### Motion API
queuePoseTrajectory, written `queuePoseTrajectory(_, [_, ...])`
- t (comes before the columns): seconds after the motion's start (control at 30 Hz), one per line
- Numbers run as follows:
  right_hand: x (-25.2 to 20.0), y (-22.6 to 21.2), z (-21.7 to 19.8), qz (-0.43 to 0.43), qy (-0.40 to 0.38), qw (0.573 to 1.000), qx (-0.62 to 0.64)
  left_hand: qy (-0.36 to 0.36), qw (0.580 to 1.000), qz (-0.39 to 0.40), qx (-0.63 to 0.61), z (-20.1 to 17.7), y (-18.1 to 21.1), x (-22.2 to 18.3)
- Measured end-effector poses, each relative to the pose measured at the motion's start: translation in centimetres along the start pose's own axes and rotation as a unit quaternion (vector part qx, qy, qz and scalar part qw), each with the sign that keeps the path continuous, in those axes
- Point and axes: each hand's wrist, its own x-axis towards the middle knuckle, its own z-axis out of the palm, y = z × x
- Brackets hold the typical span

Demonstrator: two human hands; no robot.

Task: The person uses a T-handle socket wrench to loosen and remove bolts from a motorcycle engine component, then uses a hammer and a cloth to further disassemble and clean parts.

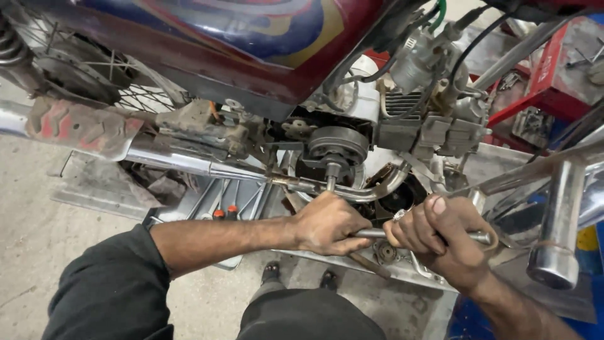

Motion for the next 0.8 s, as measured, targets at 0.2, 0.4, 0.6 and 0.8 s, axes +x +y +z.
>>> queuePoseTrajectory(0.2, [0.3, 0.1, 0.0, 0.016, -0.012, 1.000, 0.020, 0.026, 1.000, 0.012, -0.001, 0.0, 0.0, 0.0])
queuePoseTrajectory(0.4, [2.6, -0.4, 3.4, -0.014, 0.071, 0.997, 0.003, 0.045, 0.998, 0.029, -0.027, -0.1, 0.0, 0.0])
queuePoseTrajectory(0.6, [10.0, -2.3, 8.3, 0.103, 0.503, 0.845, -0.150, 0.118, 0.989, 0.039, -0.077, -1.5, 0.9, -0.3])
queuePoseTrajectory(0.8, [14.1, -3.1, 8.7, 0.080, 0.536, 0.813, -0.214, 0.146, 0.981, 0.068, -0.105, -0.9, 0.7, -0.3])
